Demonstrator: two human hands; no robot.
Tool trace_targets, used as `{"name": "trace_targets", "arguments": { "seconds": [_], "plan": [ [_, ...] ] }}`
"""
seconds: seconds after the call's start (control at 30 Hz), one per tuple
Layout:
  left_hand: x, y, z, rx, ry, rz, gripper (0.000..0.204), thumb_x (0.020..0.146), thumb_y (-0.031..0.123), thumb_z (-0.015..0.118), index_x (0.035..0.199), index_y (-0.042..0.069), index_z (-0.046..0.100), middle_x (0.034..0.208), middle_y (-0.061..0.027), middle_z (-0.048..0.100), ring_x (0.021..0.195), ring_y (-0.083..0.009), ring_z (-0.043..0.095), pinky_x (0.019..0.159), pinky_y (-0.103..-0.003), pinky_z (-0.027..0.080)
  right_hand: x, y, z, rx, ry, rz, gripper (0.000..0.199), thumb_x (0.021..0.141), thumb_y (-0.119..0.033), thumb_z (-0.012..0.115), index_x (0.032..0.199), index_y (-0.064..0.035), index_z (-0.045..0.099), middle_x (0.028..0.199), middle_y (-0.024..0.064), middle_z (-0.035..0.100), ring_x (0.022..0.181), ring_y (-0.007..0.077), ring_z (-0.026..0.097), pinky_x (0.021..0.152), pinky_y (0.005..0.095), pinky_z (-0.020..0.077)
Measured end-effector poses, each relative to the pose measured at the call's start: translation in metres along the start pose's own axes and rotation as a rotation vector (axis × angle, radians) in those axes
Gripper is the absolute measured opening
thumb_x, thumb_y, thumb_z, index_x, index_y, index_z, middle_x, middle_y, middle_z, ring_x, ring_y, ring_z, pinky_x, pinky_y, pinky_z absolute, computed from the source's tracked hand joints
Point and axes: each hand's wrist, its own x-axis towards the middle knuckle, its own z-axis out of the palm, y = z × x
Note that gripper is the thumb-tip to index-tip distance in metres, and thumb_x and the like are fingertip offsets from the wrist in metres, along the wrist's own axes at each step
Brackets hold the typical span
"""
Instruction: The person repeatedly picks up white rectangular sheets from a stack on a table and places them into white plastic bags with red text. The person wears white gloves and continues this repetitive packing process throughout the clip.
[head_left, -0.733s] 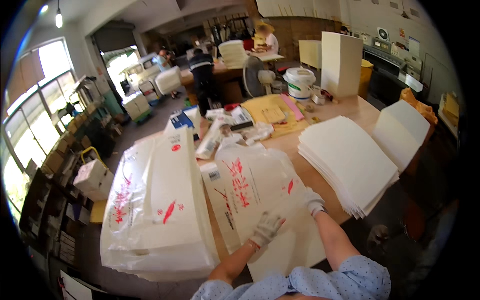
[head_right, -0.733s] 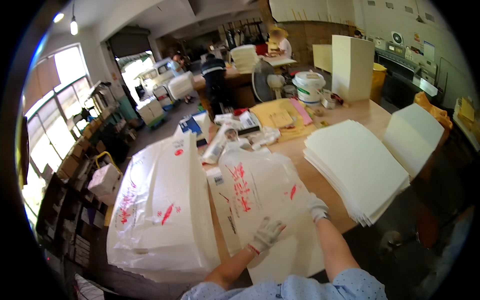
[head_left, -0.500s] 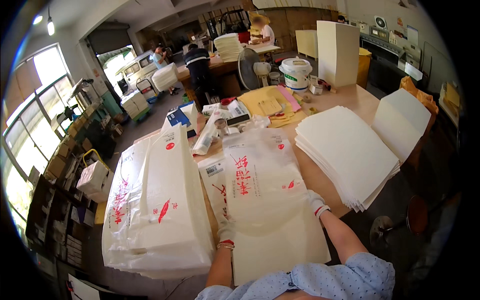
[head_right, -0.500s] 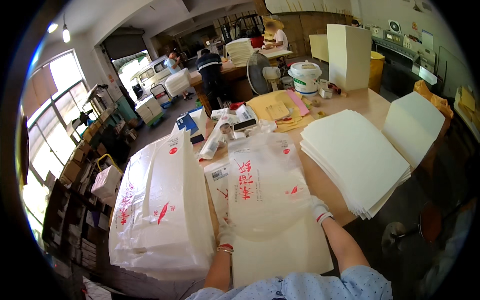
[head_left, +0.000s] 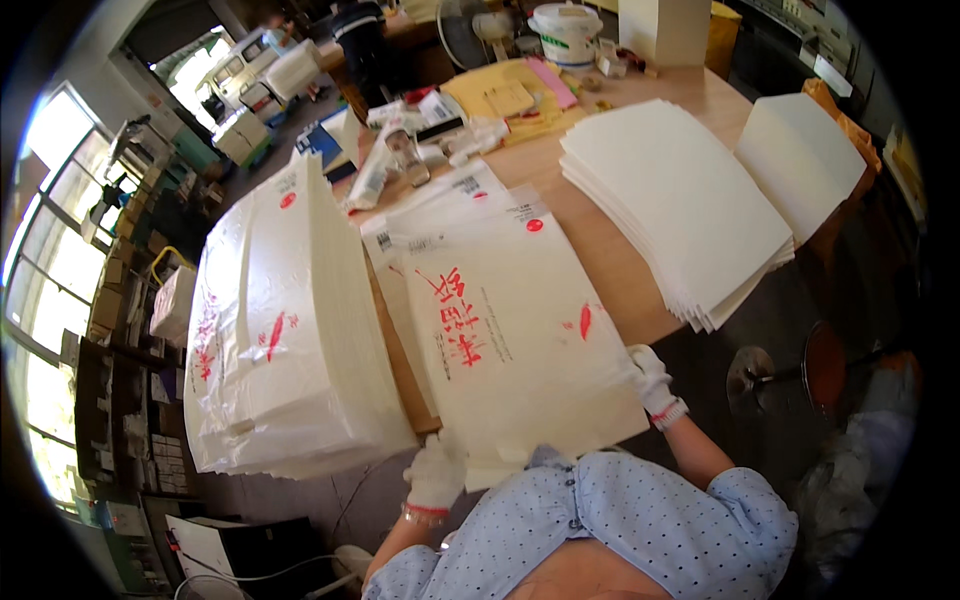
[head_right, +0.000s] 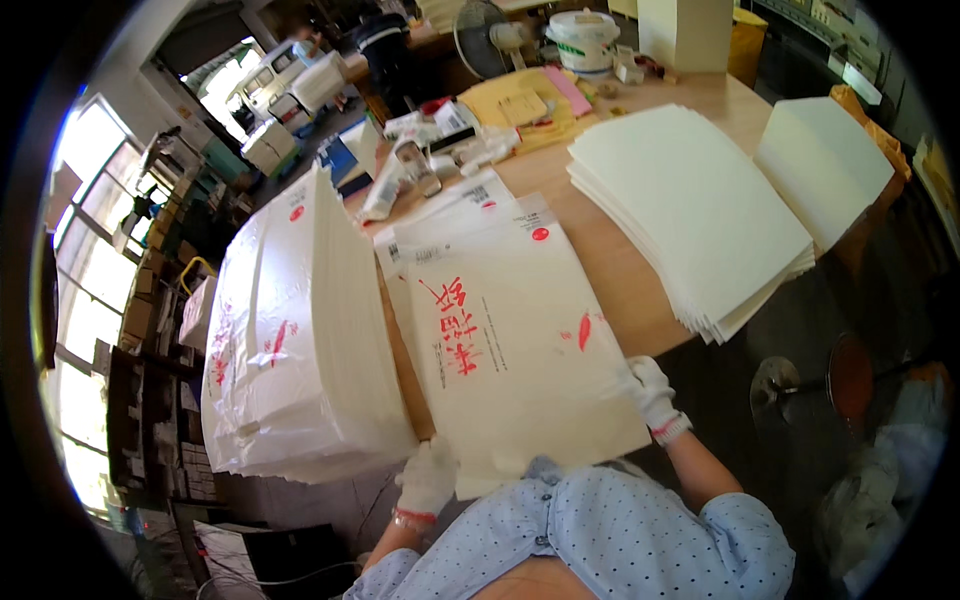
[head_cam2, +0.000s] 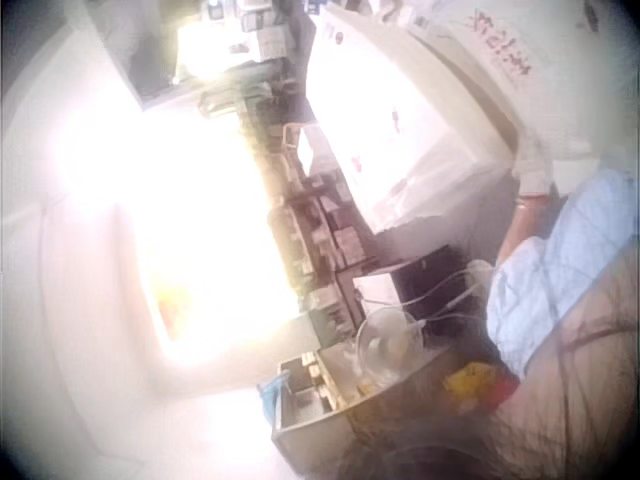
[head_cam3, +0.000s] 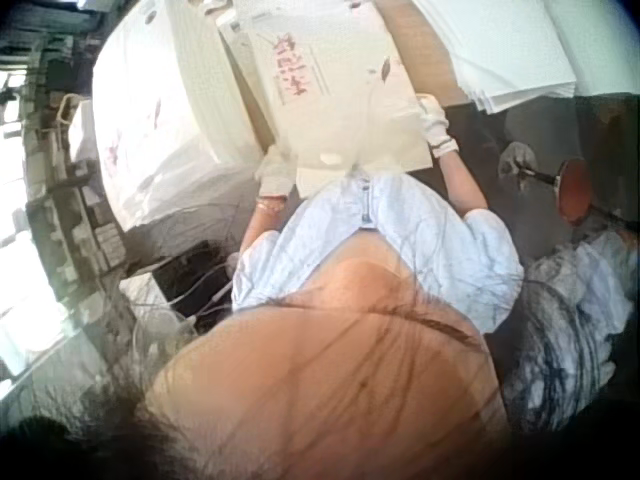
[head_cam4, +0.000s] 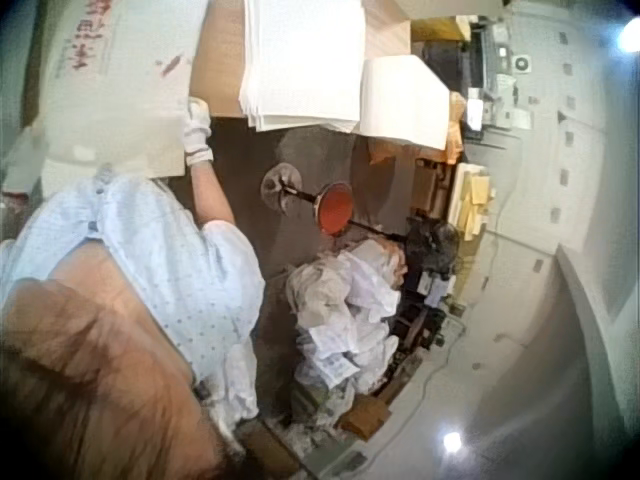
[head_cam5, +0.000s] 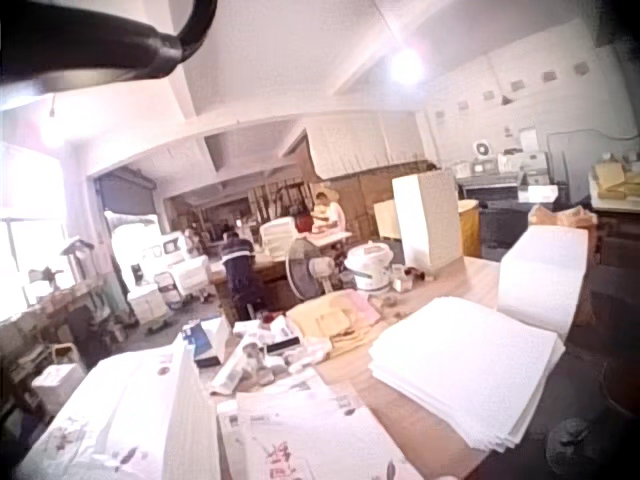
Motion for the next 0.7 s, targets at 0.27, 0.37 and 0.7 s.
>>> {"name": "trace_targets", "arguments": {
  "seconds": [0.27,0.37,0.7],
  "plan": [
    [-0.009,-0.022,0.138,-0.811,0.132,0.087,0.028,0.082,0.022,0.052,0.103,0.004,0.056,0.094,-0.0206,0.06,0.088,-0.0354,0.059,0.071,-0.043,0.045,-0.08,0.003,-0.032,0.017,-0.049,0.119,0.023,0.077,-0.021,0.061,0.065,-0.0063,0.05,0.063,0.0146,0.05,0.053,0.0279,0.047,0.05,0.0379,0.0394],
    [0.012,-0.014,0.176,-0.867,0.231,-0.154,0.02,0.083,0.02,0.051,0.088,0.001,0.052,0.074,-0.018,0.055,0.068,-0.0318,0.054,0.064,-0.038,0.043,-0.073,0.049,-0.012,-0.349,0.073,0.047,0.02,0.078,-0.021,0.058,0.067,-0.0081,0.048,0.067,0.0153,0.05,0.06,0.0348,0.05,0.053,0.0417,0.0403],
    [0.047,0.007,0.028,-0.86,0.572,0.549,0.009,0.069,-0.001,0.051,0.068,0.003,0.044,0.069,-0.011,0.051,0.063,-0.0248,0.052,0.059,-0.035,0.042,-0.039,0.038,-0.017,0.707,-0.16,0.728,0.043,0.083,-0.027,0.064,0.116,-0.0035,0.051,0.102,0.0071,0.058,0.087,0.0168,0.057,0.073,0.0322,0.0481]
  ]
}}
